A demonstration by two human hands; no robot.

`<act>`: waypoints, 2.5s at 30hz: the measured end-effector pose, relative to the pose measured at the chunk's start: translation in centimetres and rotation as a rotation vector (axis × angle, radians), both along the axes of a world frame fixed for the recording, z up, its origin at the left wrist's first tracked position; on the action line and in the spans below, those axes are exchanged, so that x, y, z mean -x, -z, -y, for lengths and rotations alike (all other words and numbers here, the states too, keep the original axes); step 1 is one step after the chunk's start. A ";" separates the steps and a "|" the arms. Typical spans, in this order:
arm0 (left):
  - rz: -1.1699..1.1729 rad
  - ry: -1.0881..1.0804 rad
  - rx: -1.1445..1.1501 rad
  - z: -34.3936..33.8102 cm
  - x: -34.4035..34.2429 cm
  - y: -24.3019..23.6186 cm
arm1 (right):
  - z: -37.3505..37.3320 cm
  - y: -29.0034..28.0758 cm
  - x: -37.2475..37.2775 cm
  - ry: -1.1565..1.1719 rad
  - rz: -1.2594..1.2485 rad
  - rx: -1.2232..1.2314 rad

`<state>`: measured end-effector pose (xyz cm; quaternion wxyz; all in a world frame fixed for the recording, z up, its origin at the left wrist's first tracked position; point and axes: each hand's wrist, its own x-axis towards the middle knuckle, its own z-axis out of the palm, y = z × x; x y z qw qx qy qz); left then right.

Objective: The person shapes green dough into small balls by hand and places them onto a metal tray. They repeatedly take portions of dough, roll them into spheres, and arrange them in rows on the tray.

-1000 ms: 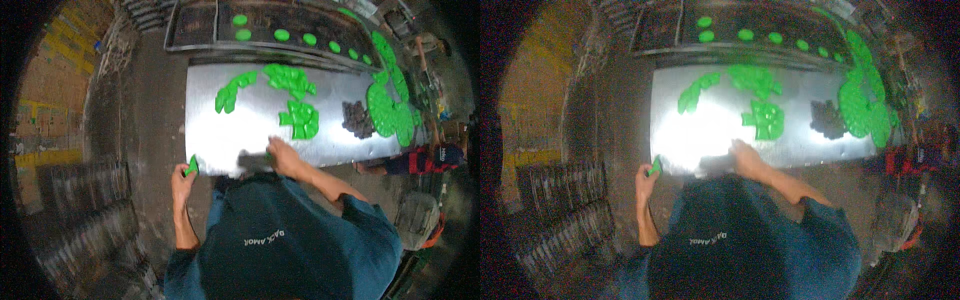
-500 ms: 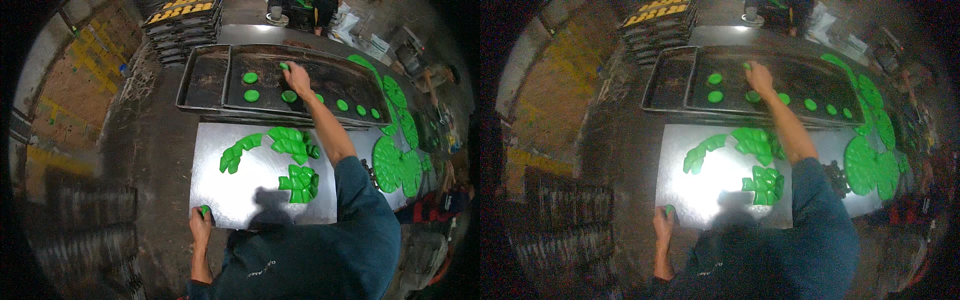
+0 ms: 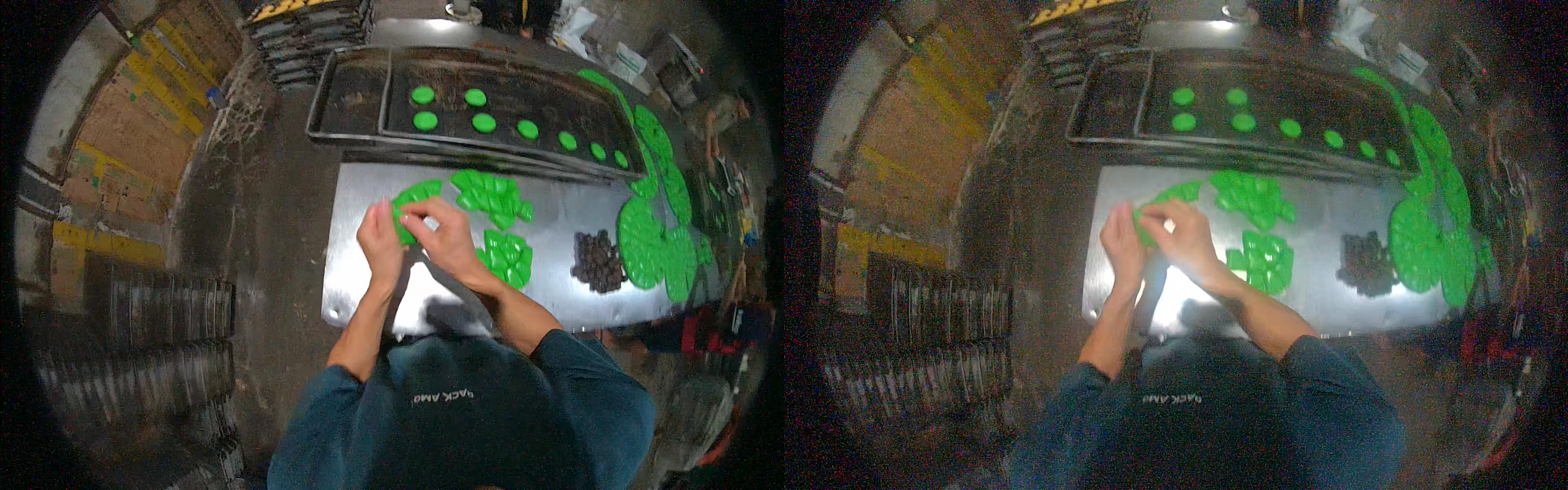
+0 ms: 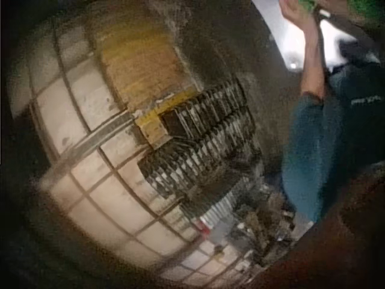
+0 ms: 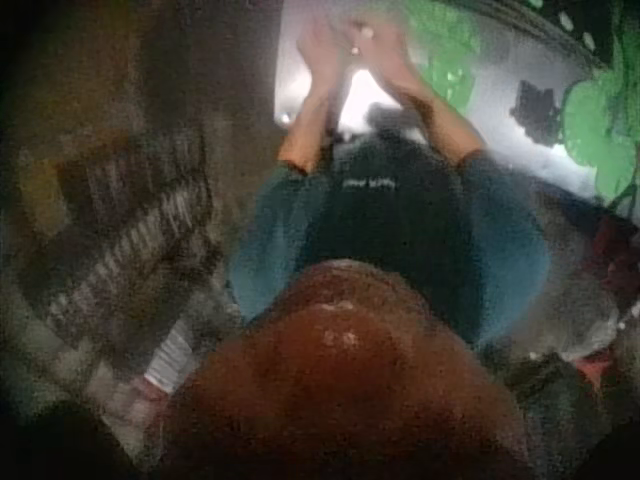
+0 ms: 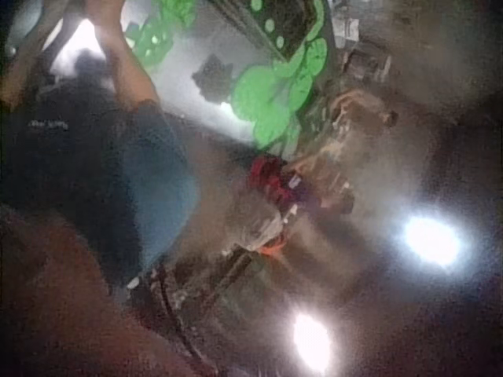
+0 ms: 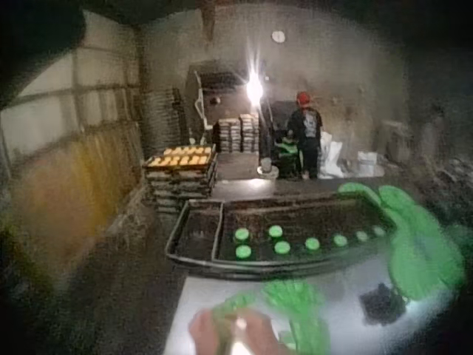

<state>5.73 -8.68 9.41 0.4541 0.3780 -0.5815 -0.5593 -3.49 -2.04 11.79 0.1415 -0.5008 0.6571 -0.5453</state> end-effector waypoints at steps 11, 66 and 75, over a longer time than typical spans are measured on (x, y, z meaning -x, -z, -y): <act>-0.195 0.394 -0.282 -7.8 3.0 1.7 | -9.9 1.6 3.0 0.491 -0.388 -0.121; -0.167 0.267 0.525 -3.8 -0.1 -1.8 | -7.9 -7.2 0.7 -0.018 -0.300 -0.181; -0.088 0.265 -0.236 -5.4 4.7 -2.0 | -9.3 -3.7 1.3 0.105 -0.628 -0.021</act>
